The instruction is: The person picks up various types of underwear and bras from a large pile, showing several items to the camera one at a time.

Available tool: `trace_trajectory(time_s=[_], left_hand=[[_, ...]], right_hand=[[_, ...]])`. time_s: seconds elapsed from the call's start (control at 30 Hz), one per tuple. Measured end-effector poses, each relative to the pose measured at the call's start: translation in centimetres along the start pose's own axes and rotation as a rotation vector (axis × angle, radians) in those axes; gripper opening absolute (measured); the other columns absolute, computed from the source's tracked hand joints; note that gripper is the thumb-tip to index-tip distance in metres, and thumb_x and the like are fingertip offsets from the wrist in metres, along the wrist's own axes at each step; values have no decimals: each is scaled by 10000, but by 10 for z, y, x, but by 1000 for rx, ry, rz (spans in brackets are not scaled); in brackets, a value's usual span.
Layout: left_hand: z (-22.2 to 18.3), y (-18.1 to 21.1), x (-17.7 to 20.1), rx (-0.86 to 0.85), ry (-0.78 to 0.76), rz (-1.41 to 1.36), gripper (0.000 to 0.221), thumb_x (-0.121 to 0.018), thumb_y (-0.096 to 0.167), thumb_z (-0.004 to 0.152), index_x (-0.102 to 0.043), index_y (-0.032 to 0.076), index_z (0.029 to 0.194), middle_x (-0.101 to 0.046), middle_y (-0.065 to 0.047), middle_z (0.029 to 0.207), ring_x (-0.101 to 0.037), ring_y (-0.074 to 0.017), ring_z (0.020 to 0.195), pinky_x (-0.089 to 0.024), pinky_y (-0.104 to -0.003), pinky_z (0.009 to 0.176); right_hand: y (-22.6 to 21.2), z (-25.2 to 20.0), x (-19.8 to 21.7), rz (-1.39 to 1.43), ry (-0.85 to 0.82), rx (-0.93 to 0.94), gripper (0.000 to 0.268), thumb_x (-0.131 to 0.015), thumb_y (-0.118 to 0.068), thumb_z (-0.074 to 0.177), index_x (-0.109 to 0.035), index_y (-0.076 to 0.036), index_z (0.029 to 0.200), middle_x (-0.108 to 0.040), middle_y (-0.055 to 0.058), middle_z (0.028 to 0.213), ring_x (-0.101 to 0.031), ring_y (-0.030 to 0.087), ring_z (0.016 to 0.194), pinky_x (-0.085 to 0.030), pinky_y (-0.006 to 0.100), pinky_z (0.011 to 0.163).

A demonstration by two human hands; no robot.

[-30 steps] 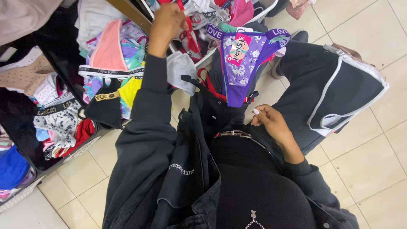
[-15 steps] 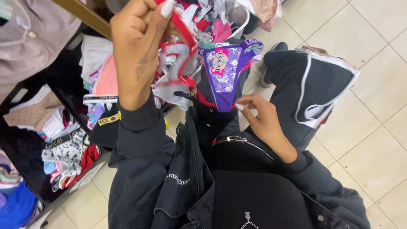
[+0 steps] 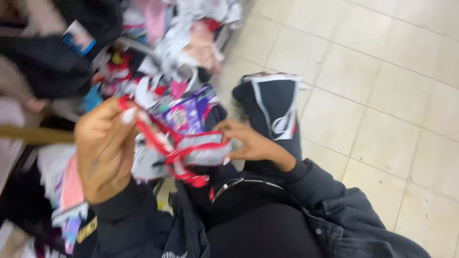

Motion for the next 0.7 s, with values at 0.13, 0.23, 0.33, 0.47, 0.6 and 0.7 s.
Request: trace_trajectory(time_s=[0.13,0.23,0.33,0.47,0.6,0.7], left_hand=[[27,-1,-21,-29,-49,-56,302,-712,265,1133,-648,-5,1015,-726,-246,788,-702,-279,583,-568,-294,607],[59,-19,-33,61,-51,-109,281,-749,276,1125,-674,19,1041,-720,-184,759,-679,-215,559,-517,-242,546],[94,-33,-66,139,-94,-272,339,-784,263,1074,-688,-9,1251,-763,-127,822,-777,-225,779,-623,-335,848],[145,-92,-106,106,-421,36,338,-698,385,1095,-697,156,1344,-796,-31,1373,-786,-151,1300,-549,-301,1075],[125,-187,-119,379,-466,597,205,-665,358,1080,-701,201,1207,-736,19,1213,-701,-170,1141,-539,-389,1029],[104,-257,-126,150,-486,543,293,-866,303,1001,-780,97,1191,-834,-110,977,-793,-287,893,-577,-429,774]], right_hand=[[6,-37,22,144,8,-178,237,-786,-357,1050,-677,-154,992,-657,165,1493,-653,342,1387,-532,474,1141],[-4,-65,46,163,89,-225,283,-724,-375,1095,-690,-129,959,-624,86,1191,-603,238,1072,-470,370,925],[19,-112,63,250,296,-342,205,-790,-293,1053,-728,-126,951,-667,2,929,-595,123,852,-446,285,804],[40,-157,79,358,821,-631,263,-801,-310,1079,-665,-182,894,-690,-72,837,-621,44,814,-468,216,814],[46,-171,69,416,850,-871,212,-738,-265,1120,-713,-113,974,-740,7,924,-685,116,889,-579,276,875],[59,-178,64,401,936,-832,188,-808,-208,1108,-758,-29,1082,-766,95,933,-832,210,819,-650,293,849]])
Point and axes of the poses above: each hand's wrist, its own z-axis towards the middle knuckle, its own x-axis out of the back of the hand, y = z × x, the point moved 3 cm from there along z, towards the middle knuckle
